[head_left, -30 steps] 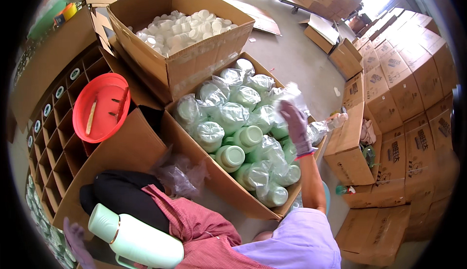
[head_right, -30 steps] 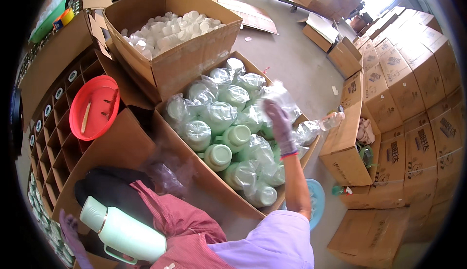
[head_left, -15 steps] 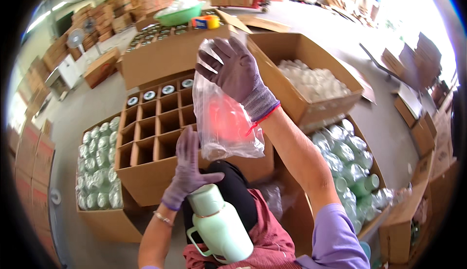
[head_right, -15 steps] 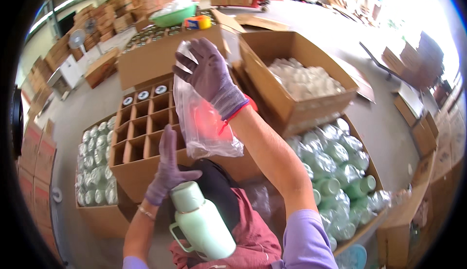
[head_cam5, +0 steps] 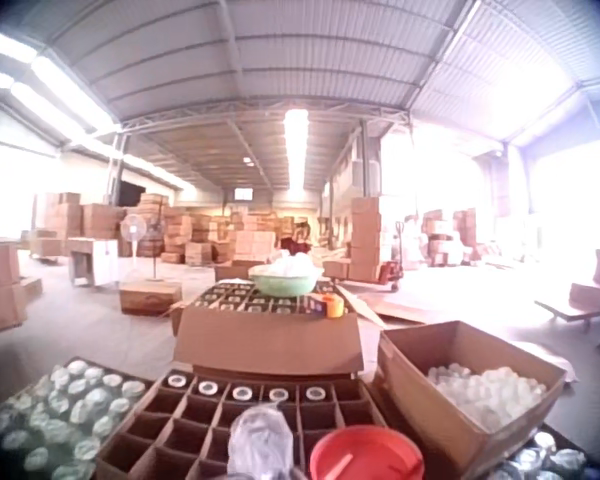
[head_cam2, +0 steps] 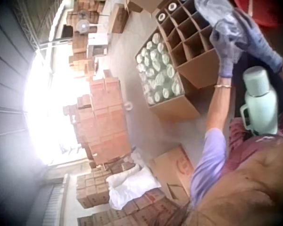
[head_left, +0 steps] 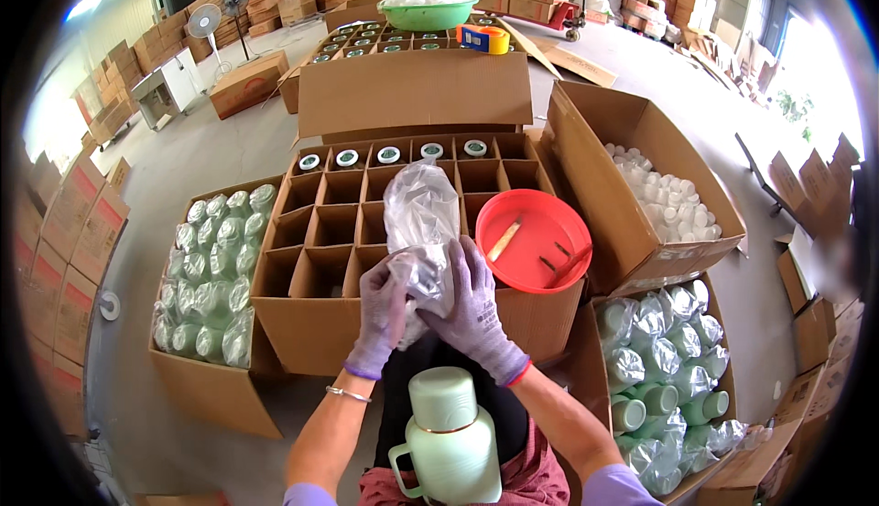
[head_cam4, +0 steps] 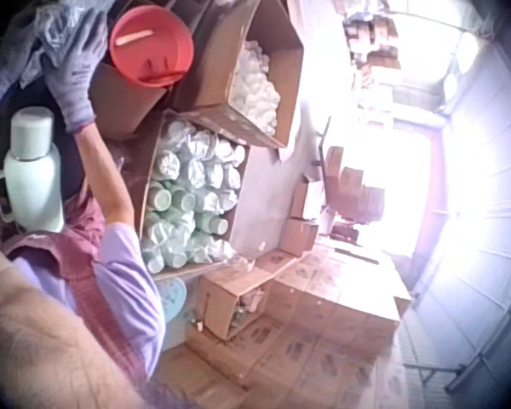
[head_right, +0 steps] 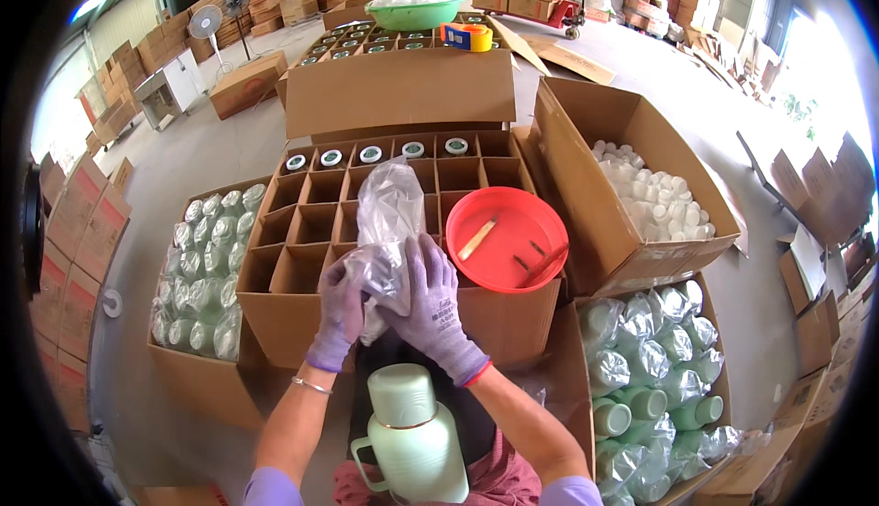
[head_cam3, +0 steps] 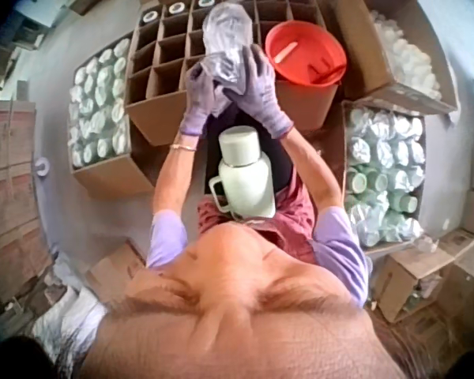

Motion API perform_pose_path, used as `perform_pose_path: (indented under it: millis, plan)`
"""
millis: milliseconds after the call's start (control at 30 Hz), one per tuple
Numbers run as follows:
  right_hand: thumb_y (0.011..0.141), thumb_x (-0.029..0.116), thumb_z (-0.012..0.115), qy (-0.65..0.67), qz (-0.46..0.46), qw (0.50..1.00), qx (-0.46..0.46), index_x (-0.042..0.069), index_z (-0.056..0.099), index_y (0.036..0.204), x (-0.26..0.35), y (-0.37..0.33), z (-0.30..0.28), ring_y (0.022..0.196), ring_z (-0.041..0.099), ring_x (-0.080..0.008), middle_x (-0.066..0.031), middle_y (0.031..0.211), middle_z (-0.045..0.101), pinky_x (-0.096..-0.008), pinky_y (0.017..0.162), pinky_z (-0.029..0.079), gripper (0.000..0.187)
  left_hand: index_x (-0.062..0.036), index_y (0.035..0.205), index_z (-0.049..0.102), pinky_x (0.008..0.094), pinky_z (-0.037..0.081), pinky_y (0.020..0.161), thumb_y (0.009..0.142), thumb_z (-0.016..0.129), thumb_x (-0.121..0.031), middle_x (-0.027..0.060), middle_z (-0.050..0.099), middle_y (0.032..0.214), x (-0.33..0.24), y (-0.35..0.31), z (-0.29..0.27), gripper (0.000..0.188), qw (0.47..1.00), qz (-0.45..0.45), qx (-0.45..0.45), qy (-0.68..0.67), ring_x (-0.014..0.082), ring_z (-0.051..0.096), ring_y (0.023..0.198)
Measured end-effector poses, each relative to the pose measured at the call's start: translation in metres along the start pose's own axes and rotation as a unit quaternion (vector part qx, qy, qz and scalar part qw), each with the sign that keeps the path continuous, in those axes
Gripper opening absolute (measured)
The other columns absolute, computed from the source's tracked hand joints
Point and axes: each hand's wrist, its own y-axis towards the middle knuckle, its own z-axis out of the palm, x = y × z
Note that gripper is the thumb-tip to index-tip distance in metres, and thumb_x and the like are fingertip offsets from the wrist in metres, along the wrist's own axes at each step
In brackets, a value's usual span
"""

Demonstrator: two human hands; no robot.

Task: The person assembles light green kettles by inserting a metal strainer and screwing on the lid. The person then places the assembled kettles into a cardboard box with dividers.

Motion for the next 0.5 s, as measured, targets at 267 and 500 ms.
perform_pose_path:
  millis: [267, 500]
  plan:
    - [0.081, 0.003, 0.062, -0.05, 0.064, 0.994, -0.069, 0.001, 0.055, 0.132, -0.029, -0.038, -0.011, 0.115, 0.055, -0.0406, -0.0223, 0.129, 0.055, -0.0465, 0.098, 0.046, 0.052, 0.0026, 0.115, 0.07, 0.0173, 0.036, 0.053, 0.098, 0.061, -0.033, 0.0018, 0.07, 0.093, -0.007, -0.069, -0.105, 0.041, 0.993, -0.067, 0.032, 0.091, -0.0008, 0.043, 0.058]
    - [0.079, 0.005, 0.061, -0.035, -0.031, 0.998, -0.04, 0.003, 0.06, 0.107, 0.034, -0.166, -0.084, 0.111, 0.056, -0.0377, -0.0173, 0.114, 0.059, -0.0567, 0.104, 0.042, 0.028, 0.0084, 0.128, 0.058, 0.0391, 0.054, 0.08, 0.098, 0.047, -0.048, 0.0225, 0.07, 0.108, -0.003, -0.212, -0.081, 0.064, 0.965, 0.053, 0.083, 0.243, 0.0344, 0.07, 0.091]
